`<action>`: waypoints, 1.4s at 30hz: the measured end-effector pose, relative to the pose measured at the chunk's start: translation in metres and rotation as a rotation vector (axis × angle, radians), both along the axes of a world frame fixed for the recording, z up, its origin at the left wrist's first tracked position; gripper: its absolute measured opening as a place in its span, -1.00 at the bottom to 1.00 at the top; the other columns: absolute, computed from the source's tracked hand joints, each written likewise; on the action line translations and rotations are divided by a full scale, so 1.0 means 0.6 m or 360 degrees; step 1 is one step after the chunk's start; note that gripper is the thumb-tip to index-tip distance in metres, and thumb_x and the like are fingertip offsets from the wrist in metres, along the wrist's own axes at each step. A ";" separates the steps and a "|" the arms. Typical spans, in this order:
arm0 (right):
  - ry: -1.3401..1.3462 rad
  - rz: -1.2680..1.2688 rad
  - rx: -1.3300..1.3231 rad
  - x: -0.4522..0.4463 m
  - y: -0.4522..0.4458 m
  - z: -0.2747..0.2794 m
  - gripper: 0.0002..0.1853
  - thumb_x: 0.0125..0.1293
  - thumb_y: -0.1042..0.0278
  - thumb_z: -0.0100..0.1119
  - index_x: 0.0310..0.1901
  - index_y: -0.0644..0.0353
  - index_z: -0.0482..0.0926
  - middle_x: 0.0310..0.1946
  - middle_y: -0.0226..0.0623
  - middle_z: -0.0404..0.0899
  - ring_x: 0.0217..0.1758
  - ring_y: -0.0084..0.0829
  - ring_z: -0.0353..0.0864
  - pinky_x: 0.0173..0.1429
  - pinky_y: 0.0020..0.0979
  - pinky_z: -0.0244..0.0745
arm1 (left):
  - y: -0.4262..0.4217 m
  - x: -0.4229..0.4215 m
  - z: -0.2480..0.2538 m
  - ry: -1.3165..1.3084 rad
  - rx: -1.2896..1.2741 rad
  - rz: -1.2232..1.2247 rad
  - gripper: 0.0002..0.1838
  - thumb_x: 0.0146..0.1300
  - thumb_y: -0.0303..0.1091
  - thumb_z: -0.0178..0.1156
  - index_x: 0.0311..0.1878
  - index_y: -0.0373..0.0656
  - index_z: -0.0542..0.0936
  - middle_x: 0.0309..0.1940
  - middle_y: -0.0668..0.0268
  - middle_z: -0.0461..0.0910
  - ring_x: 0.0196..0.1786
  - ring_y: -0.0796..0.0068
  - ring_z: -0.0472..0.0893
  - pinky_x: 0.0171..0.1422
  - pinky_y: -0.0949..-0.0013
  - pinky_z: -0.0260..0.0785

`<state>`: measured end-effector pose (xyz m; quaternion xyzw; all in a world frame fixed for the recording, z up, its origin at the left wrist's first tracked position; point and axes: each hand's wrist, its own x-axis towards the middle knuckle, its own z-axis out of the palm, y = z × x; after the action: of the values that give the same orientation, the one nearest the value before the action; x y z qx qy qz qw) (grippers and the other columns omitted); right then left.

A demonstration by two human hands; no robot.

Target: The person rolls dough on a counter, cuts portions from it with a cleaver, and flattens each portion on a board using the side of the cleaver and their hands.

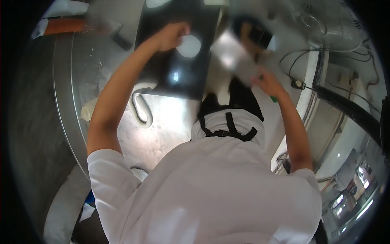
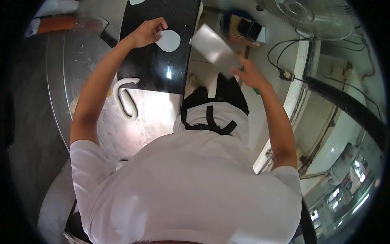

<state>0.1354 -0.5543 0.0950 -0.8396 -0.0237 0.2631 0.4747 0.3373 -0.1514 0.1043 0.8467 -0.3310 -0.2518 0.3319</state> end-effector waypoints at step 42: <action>-0.0297 0.0953 -0.0141 0.428 0.089 -0.018 -0.52 0.36 0.45 0.28 0.27 0.29 0.40 -0.40 0.17 0.67 -0.25 0.24 0.71 -0.22 0.09 0.59 | -0.276 0.077 -0.135 -0.1402 -0.0242 0.1366 -0.69 -0.33 -0.06 0.28 -0.47 -0.01 0.60 -0.37 0.37 0.58 -0.28 0.27 0.49 -0.02 0.09 0.38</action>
<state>0.3922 -0.5010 0.0842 -0.8356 -0.3019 0.3136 0.3350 0.3837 -0.3170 0.0232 0.9027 -0.0840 0.3016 0.2951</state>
